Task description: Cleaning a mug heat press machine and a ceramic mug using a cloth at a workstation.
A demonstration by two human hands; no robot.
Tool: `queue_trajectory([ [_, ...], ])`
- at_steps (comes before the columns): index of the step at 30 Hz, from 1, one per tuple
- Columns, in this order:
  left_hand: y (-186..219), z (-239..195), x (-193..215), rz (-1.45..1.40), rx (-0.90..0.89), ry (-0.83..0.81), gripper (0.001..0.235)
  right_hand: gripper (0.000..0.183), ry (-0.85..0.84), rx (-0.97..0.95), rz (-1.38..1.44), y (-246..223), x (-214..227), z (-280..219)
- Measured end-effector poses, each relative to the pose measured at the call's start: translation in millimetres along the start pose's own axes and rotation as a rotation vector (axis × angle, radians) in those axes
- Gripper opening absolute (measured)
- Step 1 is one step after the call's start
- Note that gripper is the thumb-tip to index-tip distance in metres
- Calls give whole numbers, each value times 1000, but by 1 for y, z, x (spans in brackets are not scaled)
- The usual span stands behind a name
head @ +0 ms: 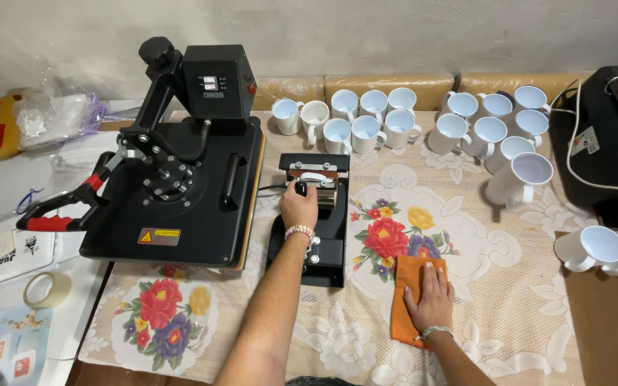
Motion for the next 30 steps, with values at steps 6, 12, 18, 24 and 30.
queue_trajectory([
  [6,5,-4,3,17,-29,33,30,80,11,13,41,-2,3,0],
  [12,13,-10,9,5,-18,50,19,80,45,42,18,0,0,0],
  [18,10,-9,6,20,4,61,52,65,45,77,-26,0,0,0],
  [24,12,-10,7,29,-48,119,19,67,6,66,-41,0,0,1],
  [30,17,-15,10,27,-4,118,18,66,15,75,-24,0,-1,1],
])
Point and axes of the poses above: each hand's wrist, its own z-axis towards the middle knuckle, its own x-axis out of the back of the hand, y = z × x, the point moved 4 cm from there along z, towards the middle knuckle, and after that the axes turned 6 degrees about -x, right-handed, at the moved point
